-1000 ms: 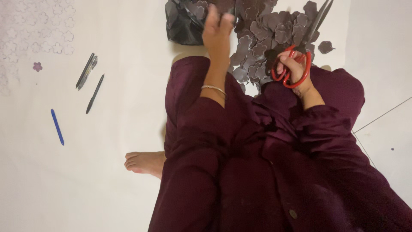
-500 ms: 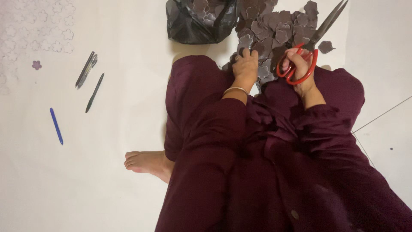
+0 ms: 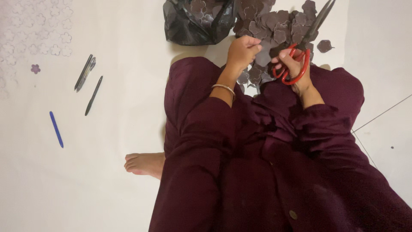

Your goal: The person sits on the floor and uses red-handled scissors to cut flower-shaped outlines from a sheet of dark paper. They hold the paper with one hand and cut along the drawn lines with the other, placing the finished cutouts into a black plastic bag.

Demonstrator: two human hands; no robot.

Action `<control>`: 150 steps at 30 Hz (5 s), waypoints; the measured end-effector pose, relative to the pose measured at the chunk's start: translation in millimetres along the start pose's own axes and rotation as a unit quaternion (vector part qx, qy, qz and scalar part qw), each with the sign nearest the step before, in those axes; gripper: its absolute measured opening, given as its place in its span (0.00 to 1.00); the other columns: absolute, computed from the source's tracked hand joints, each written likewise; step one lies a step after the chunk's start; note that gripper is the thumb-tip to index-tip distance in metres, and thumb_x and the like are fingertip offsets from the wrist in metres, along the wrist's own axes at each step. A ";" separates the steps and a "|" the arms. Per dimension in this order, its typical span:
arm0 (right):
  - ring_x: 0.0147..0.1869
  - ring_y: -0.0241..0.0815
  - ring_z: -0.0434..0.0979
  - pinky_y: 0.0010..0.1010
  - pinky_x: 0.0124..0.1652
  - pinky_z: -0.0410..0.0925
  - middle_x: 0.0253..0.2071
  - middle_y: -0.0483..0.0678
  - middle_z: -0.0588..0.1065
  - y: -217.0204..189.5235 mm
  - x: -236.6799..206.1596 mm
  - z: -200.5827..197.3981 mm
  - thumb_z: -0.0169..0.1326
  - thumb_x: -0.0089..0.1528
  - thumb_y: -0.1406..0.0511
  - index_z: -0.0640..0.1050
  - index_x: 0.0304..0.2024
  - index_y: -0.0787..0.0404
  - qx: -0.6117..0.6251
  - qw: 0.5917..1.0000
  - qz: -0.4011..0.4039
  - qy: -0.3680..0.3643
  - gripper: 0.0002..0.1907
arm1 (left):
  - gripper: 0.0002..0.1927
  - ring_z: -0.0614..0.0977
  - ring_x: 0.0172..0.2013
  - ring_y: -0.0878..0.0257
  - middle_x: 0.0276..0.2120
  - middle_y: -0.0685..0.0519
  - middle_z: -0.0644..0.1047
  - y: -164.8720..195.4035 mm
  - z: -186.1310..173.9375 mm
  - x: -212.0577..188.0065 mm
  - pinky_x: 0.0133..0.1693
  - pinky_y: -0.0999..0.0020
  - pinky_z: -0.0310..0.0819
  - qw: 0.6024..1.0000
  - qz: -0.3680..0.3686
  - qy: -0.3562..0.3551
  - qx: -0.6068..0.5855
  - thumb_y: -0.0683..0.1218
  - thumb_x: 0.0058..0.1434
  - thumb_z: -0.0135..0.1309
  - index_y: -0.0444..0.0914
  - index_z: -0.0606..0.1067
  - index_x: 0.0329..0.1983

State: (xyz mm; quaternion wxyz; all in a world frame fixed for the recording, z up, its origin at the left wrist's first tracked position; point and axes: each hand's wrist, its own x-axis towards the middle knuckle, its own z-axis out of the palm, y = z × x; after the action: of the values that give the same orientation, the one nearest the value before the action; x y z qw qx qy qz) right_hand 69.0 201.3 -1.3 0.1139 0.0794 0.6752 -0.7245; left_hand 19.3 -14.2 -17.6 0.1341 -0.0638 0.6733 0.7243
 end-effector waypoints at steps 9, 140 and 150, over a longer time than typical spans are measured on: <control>0.40 0.37 0.79 0.27 0.40 0.73 0.43 0.54 0.80 -10.0 -8.5 5.3 0.58 0.70 0.61 0.76 0.46 0.64 0.012 0.999 -0.023 -0.026 0.11 | 0.10 0.86 0.39 0.63 0.40 0.48 0.86 -3.1 9.5 -3.2 0.40 0.72 0.81 0.995 0.078 -0.053 -0.021 0.38 0.58 0.62 0.32 0.82 0.44; 0.37 0.38 0.77 0.29 0.39 0.73 0.36 0.51 0.79 -17.5 -3.6 -1.3 0.52 0.67 0.66 0.76 0.46 0.66 0.064 0.995 -0.031 0.067 0.10 | 0.16 0.88 0.38 0.52 0.41 0.47 0.83 14.1 26.2 -10.3 0.40 0.61 0.81 0.986 -0.055 0.032 0.151 0.47 0.55 0.62 0.40 0.81 0.47; 0.38 0.38 0.77 0.29 0.41 0.72 0.36 0.51 0.79 -10.0 -1.5 -8.4 0.51 0.67 0.66 0.77 0.47 0.66 0.058 0.996 -0.037 0.058 0.11 | 0.32 0.83 0.48 0.47 0.54 0.41 0.69 30.4 -19.2 12.8 0.52 0.53 0.84 0.934 -0.071 0.018 -0.349 0.50 0.65 0.52 0.26 0.65 0.67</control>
State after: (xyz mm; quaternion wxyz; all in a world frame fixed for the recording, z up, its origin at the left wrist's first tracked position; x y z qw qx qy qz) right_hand 67.5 210.4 8.1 0.0426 0.1028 0.6404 -0.7600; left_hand -3.2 -33.6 6.5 0.1428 -0.1673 0.3744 0.9008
